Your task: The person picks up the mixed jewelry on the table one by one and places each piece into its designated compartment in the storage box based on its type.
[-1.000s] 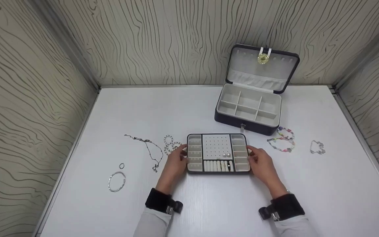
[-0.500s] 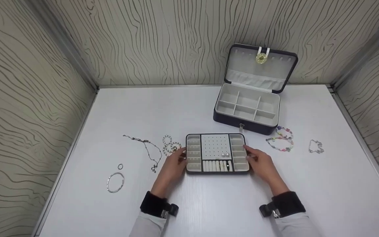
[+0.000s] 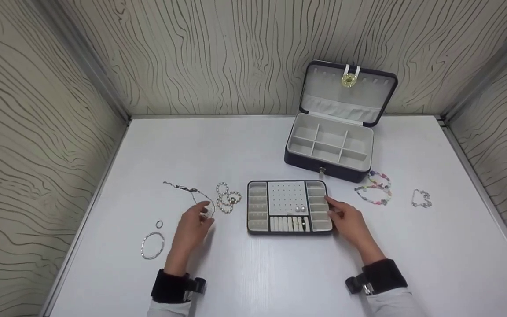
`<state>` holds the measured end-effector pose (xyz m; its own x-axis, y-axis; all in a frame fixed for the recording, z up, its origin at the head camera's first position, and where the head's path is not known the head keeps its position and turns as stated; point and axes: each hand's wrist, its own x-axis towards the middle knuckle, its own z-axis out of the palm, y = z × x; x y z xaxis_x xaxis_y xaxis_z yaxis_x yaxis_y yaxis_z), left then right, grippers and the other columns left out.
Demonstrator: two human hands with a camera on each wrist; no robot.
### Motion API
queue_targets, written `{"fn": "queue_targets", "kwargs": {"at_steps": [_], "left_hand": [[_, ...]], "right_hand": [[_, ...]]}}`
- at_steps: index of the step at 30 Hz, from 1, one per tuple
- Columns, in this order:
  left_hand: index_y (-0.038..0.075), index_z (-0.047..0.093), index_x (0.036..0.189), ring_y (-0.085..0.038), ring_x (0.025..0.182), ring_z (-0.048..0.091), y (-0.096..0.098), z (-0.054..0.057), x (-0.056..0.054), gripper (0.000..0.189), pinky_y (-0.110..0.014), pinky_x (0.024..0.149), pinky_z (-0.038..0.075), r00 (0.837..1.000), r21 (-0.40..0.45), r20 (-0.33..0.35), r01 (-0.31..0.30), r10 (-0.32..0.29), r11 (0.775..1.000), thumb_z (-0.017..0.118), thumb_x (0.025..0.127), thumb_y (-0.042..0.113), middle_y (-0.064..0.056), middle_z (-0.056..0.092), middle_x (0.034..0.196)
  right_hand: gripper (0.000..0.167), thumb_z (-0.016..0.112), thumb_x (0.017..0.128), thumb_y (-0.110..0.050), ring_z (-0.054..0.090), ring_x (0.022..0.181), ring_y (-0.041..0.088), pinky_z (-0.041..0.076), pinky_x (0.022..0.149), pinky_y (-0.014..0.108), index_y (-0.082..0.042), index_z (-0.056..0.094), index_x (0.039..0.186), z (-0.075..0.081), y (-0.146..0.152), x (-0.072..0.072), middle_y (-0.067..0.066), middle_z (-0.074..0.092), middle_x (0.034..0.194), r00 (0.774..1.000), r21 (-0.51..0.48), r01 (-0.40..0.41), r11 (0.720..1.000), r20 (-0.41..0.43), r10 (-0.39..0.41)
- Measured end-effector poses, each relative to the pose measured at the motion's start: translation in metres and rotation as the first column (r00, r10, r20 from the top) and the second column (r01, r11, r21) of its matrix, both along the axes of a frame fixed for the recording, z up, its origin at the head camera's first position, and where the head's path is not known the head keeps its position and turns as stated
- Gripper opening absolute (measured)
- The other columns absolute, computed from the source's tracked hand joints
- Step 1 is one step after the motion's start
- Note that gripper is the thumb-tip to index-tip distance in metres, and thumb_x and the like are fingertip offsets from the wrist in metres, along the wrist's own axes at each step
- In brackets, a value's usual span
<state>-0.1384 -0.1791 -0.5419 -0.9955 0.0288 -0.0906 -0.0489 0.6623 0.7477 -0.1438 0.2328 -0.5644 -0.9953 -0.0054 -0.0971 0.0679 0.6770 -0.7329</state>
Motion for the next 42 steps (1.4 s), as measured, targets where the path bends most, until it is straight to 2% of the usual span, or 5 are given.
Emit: {"fn": "queue_targets", "kwargs": {"at_steps": [8, 14, 20, 37, 42], "left_hand": [[-0.007, 0.054, 0.131, -0.039, 0.099, 0.061, -0.06, 0.011, 0.005, 0.048, -0.051, 0.078, 0.052, 0.969, -0.226, -0.004, -0.242, 0.248, 0.943, 0.068, 0.087, 0.003, -0.028, 0.058, 0.116], [-0.01, 0.048, 0.135, -0.045, 0.103, 0.059, -0.084, 0.005, 0.005, 0.049, -0.053, 0.079, 0.052, 0.94, -0.289, 0.078, -0.296, 0.331, 0.91, 0.063, 0.09, 0.002, -0.033, 0.053, 0.119], [-0.014, 0.053, 0.128, -0.049, 0.103, 0.06, -0.092, -0.001, 0.004, 0.043, -0.053, 0.071, 0.054, 0.935, -0.304, 0.115, -0.288, 0.335, 0.908, 0.06, 0.089, 0.002, -0.036, 0.053, 0.123], [-0.014, 0.061, 0.089, -0.038, 0.064, 0.064, -0.09, -0.003, -0.001, 0.015, -0.045, 0.045, 0.05, 0.943, -0.323, 0.054, -0.294, 0.327, 0.9, 0.048, 0.089, -0.006, -0.029, 0.062, 0.079], [-0.014, 0.061, 0.089, -0.038, 0.066, 0.064, -0.091, -0.004, -0.002, 0.014, -0.044, 0.046, 0.051, 0.941, -0.33, 0.061, -0.296, 0.333, 0.896, 0.049, 0.089, -0.006, -0.029, 0.061, 0.081]], "right_hand": [[0.045, 0.057, 0.096, -0.004, 0.058, 0.107, 0.034, 0.043, 0.095, 0.052, -0.006, 0.053, 0.14, 0.001, 0.003, -0.003, 0.024, 0.055, 0.134, 1.0, -0.019, -0.006, 1.0, 0.011, 0.006], [0.044, 0.058, 0.096, -0.005, 0.059, 0.102, 0.032, 0.044, 0.093, 0.051, -0.007, 0.054, 0.14, 0.0, 0.003, -0.003, 0.023, 0.056, 0.133, 1.0, -0.002, -0.006, 1.0, 0.009, 0.006], [0.044, 0.058, 0.096, -0.005, 0.06, 0.103, 0.033, 0.044, 0.094, 0.052, -0.008, 0.055, 0.14, 0.0, 0.002, -0.002, 0.023, 0.057, 0.132, 1.0, -0.004, -0.001, 1.0, 0.006, 0.001], [0.044, 0.058, 0.097, -0.009, 0.059, 0.096, 0.028, 0.045, 0.086, 0.045, -0.01, 0.054, 0.141, -0.002, 0.002, -0.002, 0.021, 0.056, 0.135, 0.999, 0.006, 0.003, 1.0, 0.032, -0.004], [0.044, 0.058, 0.097, -0.008, 0.06, 0.102, 0.032, 0.045, 0.091, 0.049, -0.009, 0.054, 0.141, -0.002, 0.002, -0.001, 0.023, 0.054, 0.136, 1.0, 0.0, 0.002, 1.0, 0.028, -0.002]]}}
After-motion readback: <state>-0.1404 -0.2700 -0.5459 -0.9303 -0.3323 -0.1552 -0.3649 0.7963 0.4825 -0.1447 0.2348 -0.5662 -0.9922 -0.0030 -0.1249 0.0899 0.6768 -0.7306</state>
